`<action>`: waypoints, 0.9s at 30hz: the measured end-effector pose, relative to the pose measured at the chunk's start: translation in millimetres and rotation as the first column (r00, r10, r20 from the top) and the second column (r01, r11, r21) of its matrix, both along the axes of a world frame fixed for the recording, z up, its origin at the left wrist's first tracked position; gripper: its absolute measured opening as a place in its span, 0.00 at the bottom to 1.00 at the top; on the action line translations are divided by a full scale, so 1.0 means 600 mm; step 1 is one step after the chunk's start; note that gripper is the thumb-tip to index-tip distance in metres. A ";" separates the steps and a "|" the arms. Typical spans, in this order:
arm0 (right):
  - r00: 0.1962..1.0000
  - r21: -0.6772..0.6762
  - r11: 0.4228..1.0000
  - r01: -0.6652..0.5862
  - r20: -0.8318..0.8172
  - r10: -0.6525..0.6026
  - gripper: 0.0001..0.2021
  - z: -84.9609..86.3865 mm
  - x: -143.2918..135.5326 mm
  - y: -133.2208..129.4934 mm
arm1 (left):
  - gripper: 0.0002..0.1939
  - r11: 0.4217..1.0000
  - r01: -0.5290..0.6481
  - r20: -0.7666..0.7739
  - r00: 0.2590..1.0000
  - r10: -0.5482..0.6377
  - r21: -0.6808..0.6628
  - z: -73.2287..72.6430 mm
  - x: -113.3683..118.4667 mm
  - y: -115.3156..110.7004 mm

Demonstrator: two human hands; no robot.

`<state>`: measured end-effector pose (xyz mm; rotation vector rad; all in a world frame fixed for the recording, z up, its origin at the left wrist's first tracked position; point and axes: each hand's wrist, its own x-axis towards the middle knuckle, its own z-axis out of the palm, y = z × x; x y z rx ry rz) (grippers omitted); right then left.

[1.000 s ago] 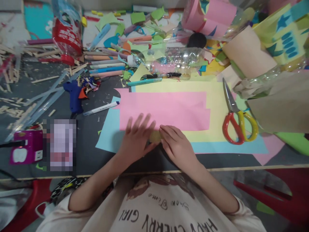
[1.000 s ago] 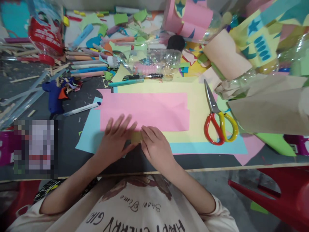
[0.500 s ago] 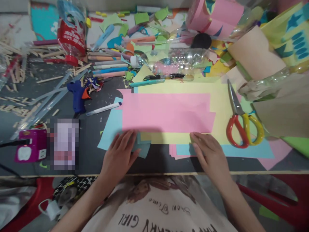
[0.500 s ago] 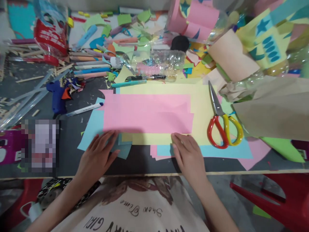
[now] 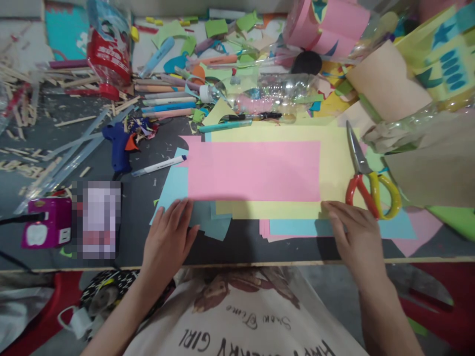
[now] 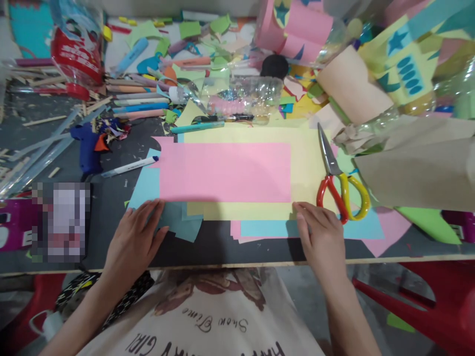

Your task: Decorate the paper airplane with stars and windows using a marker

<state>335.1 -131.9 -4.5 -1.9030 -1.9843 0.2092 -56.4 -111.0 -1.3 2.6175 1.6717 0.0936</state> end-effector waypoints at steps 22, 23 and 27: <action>0.521 -0.607 0.779 0.154 -0.620 -0.586 0.16 0.010 0.003 0.105 | 0.22 0.957 -0.285 -0.202 0.942 0.269 -0.054 0.080 -0.022 0.154; 0.527 -0.601 0.785 0.153 -0.622 -0.579 0.16 0.010 0.001 0.104 | 0.21 0.960 -0.275 -0.276 0.928 0.250 -0.055 0.084 -0.015 0.167; 0.549 -0.600 0.785 0.151 -0.610 -0.572 0.18 0.013 -0.004 0.105 | 0.19 0.975 -0.205 -0.429 0.891 0.151 -0.082 0.091 0.014 0.194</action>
